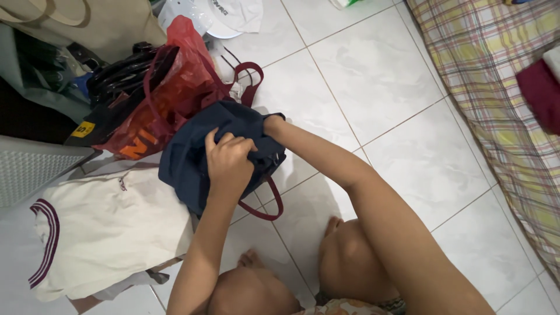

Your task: Organize personal items, including a small fan and small containers, and put them away.

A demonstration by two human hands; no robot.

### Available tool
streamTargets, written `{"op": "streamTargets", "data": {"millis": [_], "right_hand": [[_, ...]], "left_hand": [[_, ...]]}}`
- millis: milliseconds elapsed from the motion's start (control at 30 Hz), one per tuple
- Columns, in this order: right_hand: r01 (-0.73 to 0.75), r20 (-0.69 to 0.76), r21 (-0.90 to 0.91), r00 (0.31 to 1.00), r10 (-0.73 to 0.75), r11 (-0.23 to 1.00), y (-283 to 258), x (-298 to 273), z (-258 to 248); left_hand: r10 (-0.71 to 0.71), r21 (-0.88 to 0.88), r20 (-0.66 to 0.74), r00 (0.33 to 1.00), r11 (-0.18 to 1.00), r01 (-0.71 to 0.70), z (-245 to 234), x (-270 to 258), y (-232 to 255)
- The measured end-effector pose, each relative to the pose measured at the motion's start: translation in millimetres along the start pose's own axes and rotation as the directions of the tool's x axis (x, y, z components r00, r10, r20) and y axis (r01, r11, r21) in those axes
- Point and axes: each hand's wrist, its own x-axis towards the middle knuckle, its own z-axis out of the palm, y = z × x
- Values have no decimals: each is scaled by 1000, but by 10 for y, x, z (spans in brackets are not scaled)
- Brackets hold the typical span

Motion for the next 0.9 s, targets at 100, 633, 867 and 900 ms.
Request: {"op": "streamTargets", "data": {"millis": [100, 633, 867, 900], "right_hand": [[12, -26, -20, 1000, -13, 1000, 121, -15, 99], [-95, -150, -34, 985, 89, 995, 273, -184, 230], [-85, -41, 167, 995, 94, 982, 181, 16, 174], [-84, -24, 194, 996, 90, 977, 222, 47, 203]], "left_hand": [[16, -12, -19, 1000, 1000, -16, 0, -19, 2], [34, 2, -20, 999, 999, -34, 12, -48, 39], [-3, -34, -32, 999, 999, 2, 6, -33, 36], [5, -48, -42, 999, 999, -7, 1, -20, 45]]}}
